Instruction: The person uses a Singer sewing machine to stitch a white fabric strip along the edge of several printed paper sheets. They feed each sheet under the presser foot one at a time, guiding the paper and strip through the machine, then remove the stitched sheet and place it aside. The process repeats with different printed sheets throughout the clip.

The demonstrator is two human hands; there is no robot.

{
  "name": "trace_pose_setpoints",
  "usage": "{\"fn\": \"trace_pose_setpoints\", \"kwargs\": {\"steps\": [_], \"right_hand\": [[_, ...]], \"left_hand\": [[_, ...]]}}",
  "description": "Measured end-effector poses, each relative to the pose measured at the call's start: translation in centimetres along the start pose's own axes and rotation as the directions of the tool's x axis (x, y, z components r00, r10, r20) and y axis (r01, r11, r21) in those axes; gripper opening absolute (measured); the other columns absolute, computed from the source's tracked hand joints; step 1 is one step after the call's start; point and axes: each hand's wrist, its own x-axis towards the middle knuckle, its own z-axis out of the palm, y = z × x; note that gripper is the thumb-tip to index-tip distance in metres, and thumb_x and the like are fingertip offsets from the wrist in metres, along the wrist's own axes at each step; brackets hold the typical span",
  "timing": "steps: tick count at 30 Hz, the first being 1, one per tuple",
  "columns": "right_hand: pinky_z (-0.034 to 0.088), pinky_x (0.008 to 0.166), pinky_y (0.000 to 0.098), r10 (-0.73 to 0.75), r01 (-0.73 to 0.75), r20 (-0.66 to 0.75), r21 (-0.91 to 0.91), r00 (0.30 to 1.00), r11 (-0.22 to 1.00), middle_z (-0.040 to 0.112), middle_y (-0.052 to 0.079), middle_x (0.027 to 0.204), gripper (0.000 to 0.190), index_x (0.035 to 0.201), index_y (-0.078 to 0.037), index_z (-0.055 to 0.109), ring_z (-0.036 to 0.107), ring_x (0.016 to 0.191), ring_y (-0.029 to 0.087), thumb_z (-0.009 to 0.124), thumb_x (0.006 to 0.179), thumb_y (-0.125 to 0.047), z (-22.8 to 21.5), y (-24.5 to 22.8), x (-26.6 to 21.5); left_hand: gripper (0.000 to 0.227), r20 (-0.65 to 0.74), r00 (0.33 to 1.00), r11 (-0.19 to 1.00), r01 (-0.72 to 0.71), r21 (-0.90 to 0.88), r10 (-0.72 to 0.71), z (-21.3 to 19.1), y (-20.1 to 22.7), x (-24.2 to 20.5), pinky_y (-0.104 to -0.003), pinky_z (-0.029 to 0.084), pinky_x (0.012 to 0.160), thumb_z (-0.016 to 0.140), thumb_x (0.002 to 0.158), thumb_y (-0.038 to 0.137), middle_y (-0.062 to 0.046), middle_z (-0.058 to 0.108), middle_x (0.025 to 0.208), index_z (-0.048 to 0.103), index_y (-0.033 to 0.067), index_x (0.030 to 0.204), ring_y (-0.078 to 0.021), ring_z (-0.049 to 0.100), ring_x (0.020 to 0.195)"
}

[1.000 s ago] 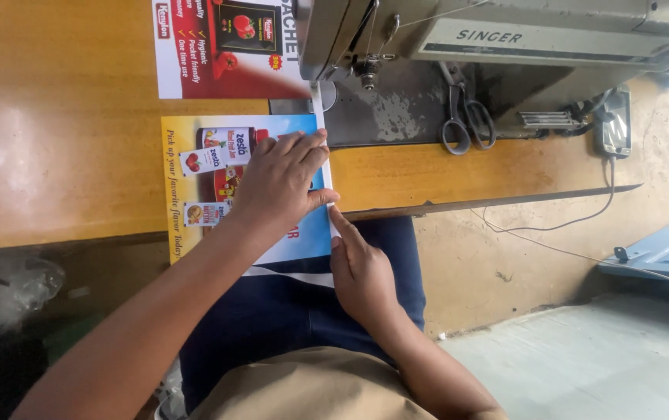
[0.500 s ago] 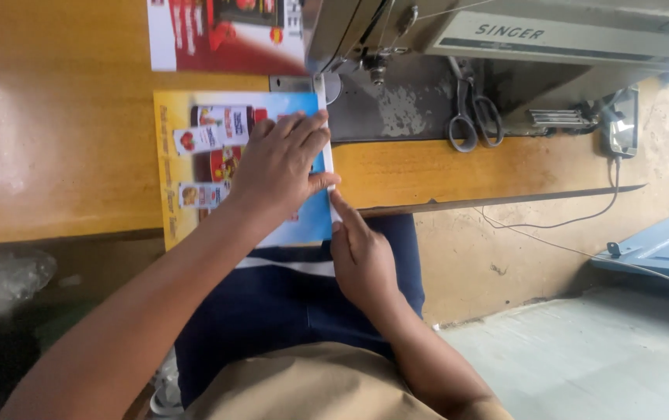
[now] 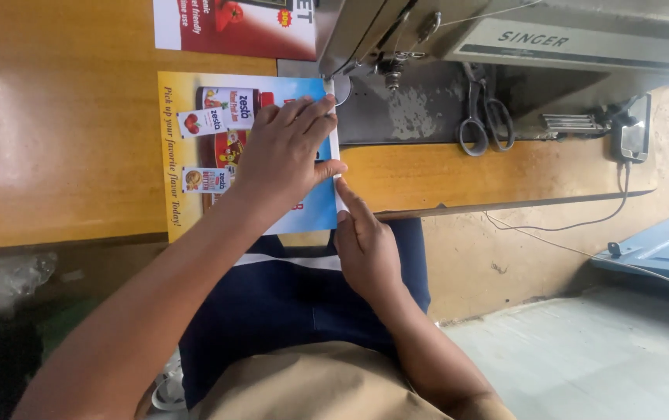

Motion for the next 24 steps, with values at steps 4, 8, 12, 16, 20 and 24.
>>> {"fn": "trace_pose_setpoints", "kwargs": {"steps": [4, 8, 12, 16, 20, 24], "right_hand": [[0.051, 0.053, 0.0394, 0.02, -0.02, 0.017, 0.0, 1.0, 1.0, 0.07, 0.007, 0.057, 0.05, 0.157, -0.009, 0.056, 0.071, 0.058, 0.026, 0.045, 0.109, -0.013, 0.3, 0.3, -0.6], [0.046, 0.052, 0.0341, 0.009, 0.003, -0.039, 0.298, 0.999, 0.955, 0.063, 0.004, 0.055, 0.052, 0.16, -0.009, 0.051, 0.063, 0.055, 0.019, 0.045, 0.108, -0.009, 2.3, 2.3, -1.3], [0.032, 0.047, 0.0233, 0.125, -0.098, 0.033, 0.825, 0.992, 0.557, 0.046, 0.003, 0.062, 0.062, 0.164, -0.009, 0.046, 0.041, 0.049, 0.01, 0.06, 0.108, -0.028, 4.6, 5.2, -2.8], [0.032, 0.046, 0.0223, 0.132, -0.058, -0.014, 0.85, 0.991, 0.524, 0.044, 0.003, 0.062, 0.063, 0.167, -0.009, 0.043, 0.042, 0.05, 0.009, 0.06, 0.108, -0.026, 5.6, 6.0, -3.4], [0.035, 0.052, 0.0245, 0.047, -0.016, -0.015, 0.796, 0.999, 0.605, 0.04, 0.002, 0.062, 0.057, 0.169, -0.014, 0.042, 0.039, 0.053, 0.01, 0.05, 0.113, -0.019, 4.7, 5.2, -3.5], [0.039, 0.054, 0.0247, 0.098, -0.102, 0.048, 0.722, 0.994, 0.684, 0.043, 0.001, 0.064, 0.056, 0.168, -0.014, 0.046, 0.041, 0.055, 0.009, 0.05, 0.112, -0.021, 3.6, 4.2, -4.0]], "left_hand": [[0.069, -0.019, 1.0, 1.0, 0.002, 0.016, -0.001, 0.4, 0.2, -0.6, -0.051, 0.052, 0.096, 0.064, 0.1, 0.07, -0.011, 0.065, 0.143, 0.064, 0.0116, 0.136, -0.0316, 0.062, 0.131], [0.068, -0.123, 0.992, 0.999, -0.039, 0.035, 0.043, 0.1, 0.0, -0.2, -0.049, 0.05, 0.095, 0.059, 0.101, 0.071, -0.011, 0.066, 0.142, 0.065, 0.0107, 0.132, -0.0314, 0.063, 0.127], [0.055, -0.075, 0.995, 0.997, -0.066, -0.026, 0.064, -1.6, 0.5, -0.1, -0.053, 0.045, 0.104, 0.078, 0.096, 0.044, -0.009, 0.065, 0.151, 0.067, 0.0081, 0.135, -0.0348, 0.059, 0.135], [0.053, -0.125, 0.986, 0.994, -0.11, 0.004, 0.109, -1.8, 0.7, 0.1, -0.051, 0.046, 0.106, 0.079, 0.095, 0.044, -0.007, 0.067, 0.15, 0.068, 0.0116, 0.135, -0.0324, 0.06, 0.136], [0.051, -0.021, 0.998, 0.998, -0.052, -0.037, 0.051, -1.6, 0.6, 0.2, -0.054, 0.043, 0.111, 0.073, 0.096, 0.048, -0.006, 0.064, 0.153, 0.066, 0.0141, 0.133, -0.034, 0.056, 0.142], [0.048, 0.0, 1.0, 0.998, -0.022, -0.067, 0.022, -1.6, 0.8, -0.2, -0.054, 0.044, 0.112, 0.073, 0.094, 0.048, -0.004, 0.063, 0.154, 0.067, 0.0168, 0.13, -0.0333, 0.056, 0.142]]}}
